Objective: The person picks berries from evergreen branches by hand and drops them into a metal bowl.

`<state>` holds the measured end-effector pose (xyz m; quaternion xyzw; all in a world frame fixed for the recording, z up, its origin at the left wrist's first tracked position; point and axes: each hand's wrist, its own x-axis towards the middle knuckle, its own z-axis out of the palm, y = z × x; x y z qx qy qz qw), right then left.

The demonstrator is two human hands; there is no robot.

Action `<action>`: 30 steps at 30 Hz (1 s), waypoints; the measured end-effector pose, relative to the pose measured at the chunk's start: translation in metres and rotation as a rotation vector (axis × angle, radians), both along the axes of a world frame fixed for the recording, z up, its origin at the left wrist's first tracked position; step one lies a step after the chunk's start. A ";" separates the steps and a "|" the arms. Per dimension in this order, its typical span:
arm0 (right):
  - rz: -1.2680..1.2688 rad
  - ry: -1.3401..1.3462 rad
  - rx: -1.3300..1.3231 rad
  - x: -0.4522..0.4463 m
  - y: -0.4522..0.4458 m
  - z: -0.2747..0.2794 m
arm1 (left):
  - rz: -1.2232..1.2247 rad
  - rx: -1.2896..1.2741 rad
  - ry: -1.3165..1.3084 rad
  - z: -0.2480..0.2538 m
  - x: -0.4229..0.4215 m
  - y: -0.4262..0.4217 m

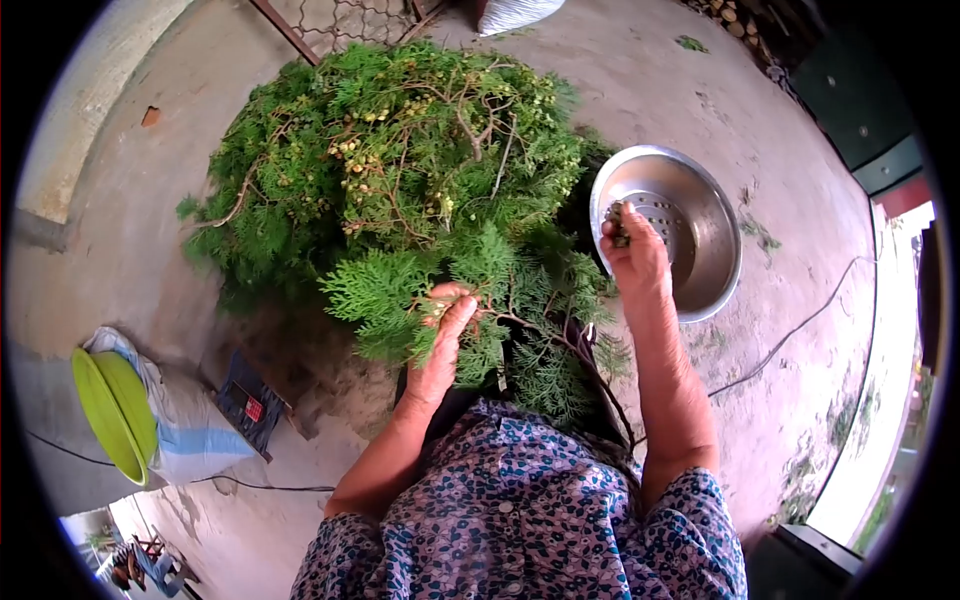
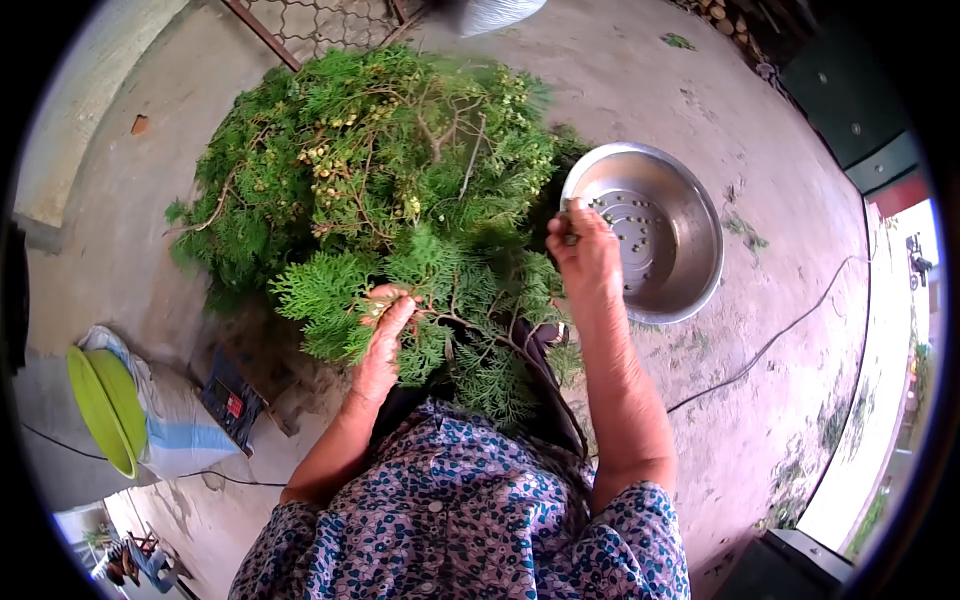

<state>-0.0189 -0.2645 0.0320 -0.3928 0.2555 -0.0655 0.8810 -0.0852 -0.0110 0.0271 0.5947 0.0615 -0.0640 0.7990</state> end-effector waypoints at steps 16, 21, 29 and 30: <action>-0.074 0.327 -1.201 -0.049 -0.173 -0.111 | 0.131 -0.525 0.107 0.003 0.013 0.021; -0.213 0.117 -0.857 -0.053 -0.175 -0.092 | 0.187 -0.522 0.027 0.022 0.024 0.017; 0.490 -0.345 -1.370 -0.080 -0.030 0.031 | 0.297 -0.473 0.005 0.048 0.039 0.005; 0.498 -0.396 -1.774 -0.084 -0.006 0.051 | 0.297 -0.477 -0.005 0.052 0.040 0.003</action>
